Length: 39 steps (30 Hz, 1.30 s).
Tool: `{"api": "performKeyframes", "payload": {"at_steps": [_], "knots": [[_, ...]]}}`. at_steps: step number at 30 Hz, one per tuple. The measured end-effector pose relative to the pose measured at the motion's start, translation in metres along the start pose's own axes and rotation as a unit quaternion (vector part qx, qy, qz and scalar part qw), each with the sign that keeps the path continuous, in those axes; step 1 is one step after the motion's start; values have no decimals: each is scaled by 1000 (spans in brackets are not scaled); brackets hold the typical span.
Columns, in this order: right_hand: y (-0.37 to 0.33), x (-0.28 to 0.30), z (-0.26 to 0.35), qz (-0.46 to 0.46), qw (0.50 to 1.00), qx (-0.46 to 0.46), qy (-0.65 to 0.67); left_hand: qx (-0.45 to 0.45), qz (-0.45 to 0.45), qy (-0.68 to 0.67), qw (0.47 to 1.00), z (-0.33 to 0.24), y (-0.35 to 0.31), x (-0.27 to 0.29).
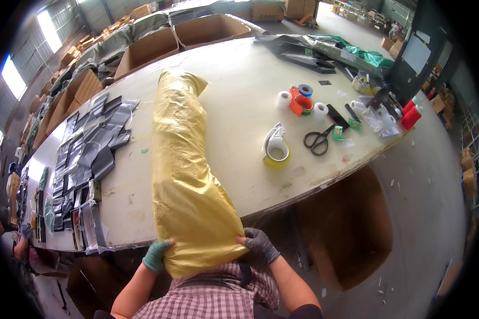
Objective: The person wraps a long cylindrical object in yellow paper on a workbench. They use a tape dispenser to secure the paper, then place a shipping label on the package. The person is wearing gloves and an apron.
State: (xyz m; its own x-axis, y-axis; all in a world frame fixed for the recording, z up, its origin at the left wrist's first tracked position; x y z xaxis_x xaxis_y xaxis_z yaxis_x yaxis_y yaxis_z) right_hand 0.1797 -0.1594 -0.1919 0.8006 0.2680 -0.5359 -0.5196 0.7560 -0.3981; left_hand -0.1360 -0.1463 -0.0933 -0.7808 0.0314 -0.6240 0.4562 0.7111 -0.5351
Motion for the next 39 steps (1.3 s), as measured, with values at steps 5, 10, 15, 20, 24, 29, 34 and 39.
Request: {"api": "performKeyframes", "payload": {"at_steps": [5, 10, 15, 20, 24, 29, 34, 39], "knots": [[4, -19, -52, 117, 976, -78, 169, 66, -20, 7, 998, 17, -25, 17], [55, -19, -107, 188, 976, -92, 54, 143, 1, 100, 985, -8, -31, 28], [41, -27, -16, 186, 937, 0, 296, 289, 6, 407, 866, -39, -59, 60], [57, -38, -43, 120, 941, 2, 317, 196, -104, 909, 353, -136, -16, -67], [63, -60, -70, 139, 923, -122, 336, -281, 25, 911, 302, -122, 51, -173], [58, -75, -103, 162, 952, -68, 251, -88, 72, 987, 113, -50, 159, -120], [36, -46, -121, 105, 964, 16, 242, -161, 123, 979, 9, -32, 169, -71], [2, -45, -80, 59, 971, 47, 228, -153, 158, 976, -10, -29, 173, -63]]}}
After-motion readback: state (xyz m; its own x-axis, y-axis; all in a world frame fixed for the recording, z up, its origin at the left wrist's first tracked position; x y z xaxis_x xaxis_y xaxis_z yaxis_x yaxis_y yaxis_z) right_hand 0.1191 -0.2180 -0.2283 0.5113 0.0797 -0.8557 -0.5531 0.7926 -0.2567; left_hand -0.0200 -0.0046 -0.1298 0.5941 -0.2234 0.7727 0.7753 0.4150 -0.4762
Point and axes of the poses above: each hand's wrist, its own y-axis towards the middle knuckle, its own x-axis out of the back of the hand, z = x × y, the point moved 1 cm from there along y, towards the middle knuckle, and after that the axes turned 10 degrees about z, right-handed, at the moved point
